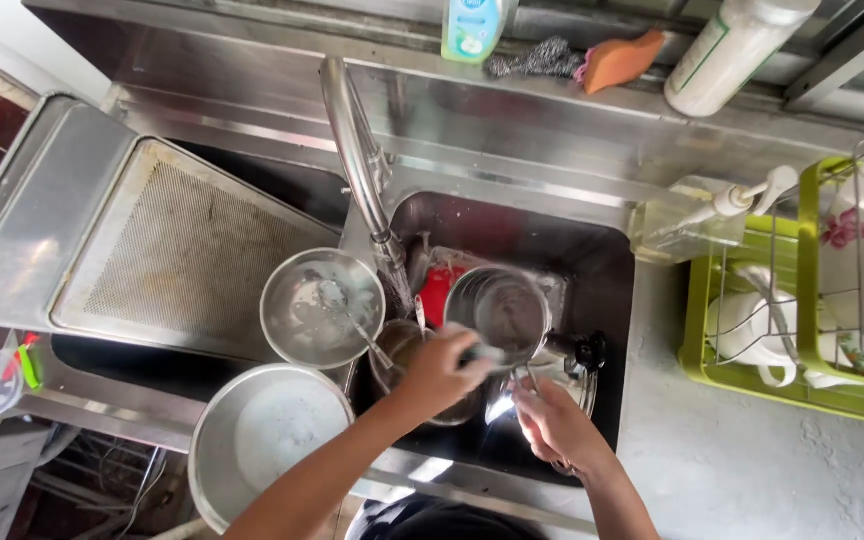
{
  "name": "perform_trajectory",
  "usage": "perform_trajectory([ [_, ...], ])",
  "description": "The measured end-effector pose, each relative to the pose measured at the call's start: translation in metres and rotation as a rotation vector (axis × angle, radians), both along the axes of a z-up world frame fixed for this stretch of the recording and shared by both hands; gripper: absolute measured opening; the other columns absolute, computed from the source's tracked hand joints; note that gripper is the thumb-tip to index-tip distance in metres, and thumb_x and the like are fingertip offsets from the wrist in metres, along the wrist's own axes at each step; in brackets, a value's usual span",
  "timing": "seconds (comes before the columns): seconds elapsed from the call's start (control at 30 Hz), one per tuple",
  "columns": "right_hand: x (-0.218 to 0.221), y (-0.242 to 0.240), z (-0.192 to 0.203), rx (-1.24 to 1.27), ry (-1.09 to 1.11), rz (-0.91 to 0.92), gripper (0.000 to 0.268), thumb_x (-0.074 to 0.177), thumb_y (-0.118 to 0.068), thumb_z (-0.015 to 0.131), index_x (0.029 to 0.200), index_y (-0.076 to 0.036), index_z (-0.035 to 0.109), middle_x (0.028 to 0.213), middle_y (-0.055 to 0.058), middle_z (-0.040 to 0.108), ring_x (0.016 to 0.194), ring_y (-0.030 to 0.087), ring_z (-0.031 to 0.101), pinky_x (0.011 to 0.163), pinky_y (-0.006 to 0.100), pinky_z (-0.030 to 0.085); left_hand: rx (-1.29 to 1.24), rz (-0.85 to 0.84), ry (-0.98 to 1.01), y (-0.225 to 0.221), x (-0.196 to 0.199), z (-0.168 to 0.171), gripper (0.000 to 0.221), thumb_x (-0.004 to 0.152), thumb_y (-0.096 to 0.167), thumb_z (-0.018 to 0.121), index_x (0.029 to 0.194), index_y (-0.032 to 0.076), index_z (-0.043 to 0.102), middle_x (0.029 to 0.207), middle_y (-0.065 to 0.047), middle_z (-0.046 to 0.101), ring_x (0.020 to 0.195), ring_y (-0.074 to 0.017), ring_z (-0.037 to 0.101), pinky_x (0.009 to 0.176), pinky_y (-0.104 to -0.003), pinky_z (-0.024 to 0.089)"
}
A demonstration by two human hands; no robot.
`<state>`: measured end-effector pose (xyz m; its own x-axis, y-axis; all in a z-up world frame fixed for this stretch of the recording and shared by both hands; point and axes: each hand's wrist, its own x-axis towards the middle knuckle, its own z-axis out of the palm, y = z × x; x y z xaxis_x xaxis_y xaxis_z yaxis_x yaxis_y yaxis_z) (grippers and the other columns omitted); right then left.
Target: Washing various pots, lids, and kitchen containers in a large stainless steel sink using a sponge.
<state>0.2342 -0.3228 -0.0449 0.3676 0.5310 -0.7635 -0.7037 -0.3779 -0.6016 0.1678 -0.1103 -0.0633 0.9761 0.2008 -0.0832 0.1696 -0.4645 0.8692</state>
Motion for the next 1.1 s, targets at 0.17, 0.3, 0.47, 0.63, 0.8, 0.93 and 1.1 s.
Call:
perform_trajectory([
  [0.17, 0.013, -0.010, -0.027, 0.123, -0.038, -0.105, 0.020, 0.101, -0.017, 0.049, 0.084, -0.006, 0.046, 0.057, 0.002, 0.043, 0.035, 0.010, 0.032, 0.029, 0.028, 0.025, 0.423, 0.185, 0.349, 0.061, -0.120, 0.065, 0.032, 0.086, 0.037, 0.069, 0.104, 0.010, 0.072, 0.097, -0.012, 0.067, 0.096, -0.0318, 0.064, 0.083, -0.048, 0.051],
  [0.3, 0.027, -0.002, -0.011, 0.055, -0.033, -0.157, 0.017, 0.098, -0.013, 0.050, 0.083, -0.007, 0.045, 0.057, 0.002, 0.040, 0.037, 0.009, 0.029, 0.029, 0.028, 0.023, 0.577, 0.135, 0.861, 0.092, -0.191, 0.055, 0.052, 0.081, 0.040, 0.074, 0.129, 0.023, 0.065, 0.112, -0.013, 0.065, 0.107, -0.0336, 0.061, 0.088, -0.046, 0.054],
  [0.47, 0.025, 0.020, -0.012, -0.057, -0.054, -0.138, 0.014, 0.097, -0.011, 0.051, 0.085, -0.008, 0.045, 0.058, 0.001, 0.040, 0.040, 0.009, 0.031, 0.031, 0.028, 0.022, 0.454, 0.291, 0.527, 0.110, -0.142, 0.062, 0.053, 0.085, 0.043, 0.072, 0.128, 0.015, 0.063, 0.111, -0.013, 0.070, 0.099, -0.0318, 0.068, 0.085, -0.044, 0.056],
  [0.63, 0.017, 0.021, -0.023, -0.038, -0.052, -0.139, 0.012, 0.098, -0.012, 0.054, 0.089, -0.006, 0.048, 0.059, 0.001, 0.039, 0.040, 0.008, 0.029, 0.031, 0.027, 0.020, 0.176, 0.460, 0.097, 0.128, -0.004, 0.096, 0.067, 0.090, 0.043, 0.068, 0.145, 0.010, 0.051, 0.071, -0.008, 0.070, 0.063, -0.0219, 0.068, 0.064, -0.036, 0.053],
  [0.8, 0.016, 0.008, 0.000, -0.003, -0.051, -0.109, 0.002, 0.093, -0.009, 0.054, 0.095, -0.009, 0.053, 0.057, 0.002, 0.042, 0.036, 0.010, 0.028, 0.029, 0.029, 0.020, -0.018, 0.344, -0.142, 0.114, 0.099, 0.071, 0.031, 0.093, 0.033, 0.074, 0.104, 0.004, 0.076, 0.070, -0.006, 0.067, 0.061, -0.0143, 0.062, 0.060, -0.031, 0.049],
  [0.93, 0.013, -0.017, -0.013, -0.007, -0.050, -0.177, 0.008, 0.098, -0.013, 0.052, 0.094, -0.006, 0.051, 0.060, 0.003, 0.048, 0.038, 0.010, 0.035, 0.033, 0.028, 0.026, -0.001, 0.315, -0.211, 0.100, 0.138, 0.049, 0.024, 0.096, 0.027, 0.076, 0.102, 0.004, 0.077, 0.073, -0.005, 0.069, 0.065, -0.0113, 0.063, 0.064, -0.028, 0.050],
  [1.1, 0.017, -0.041, -0.023, -0.048, -0.060, -0.204, 0.013, 0.100, -0.015, 0.052, 0.093, -0.005, 0.051, 0.058, 0.003, 0.042, 0.038, 0.011, 0.032, 0.032, 0.029, 0.025, -0.400, 0.338, -0.188, 0.085, 0.132, 0.018, 0.044, 0.085, 0.001, 0.066, 0.127, 0.011, 0.070, 0.092, -0.004, 0.065, 0.078, -0.0099, 0.061, 0.067, -0.025, 0.050],
])
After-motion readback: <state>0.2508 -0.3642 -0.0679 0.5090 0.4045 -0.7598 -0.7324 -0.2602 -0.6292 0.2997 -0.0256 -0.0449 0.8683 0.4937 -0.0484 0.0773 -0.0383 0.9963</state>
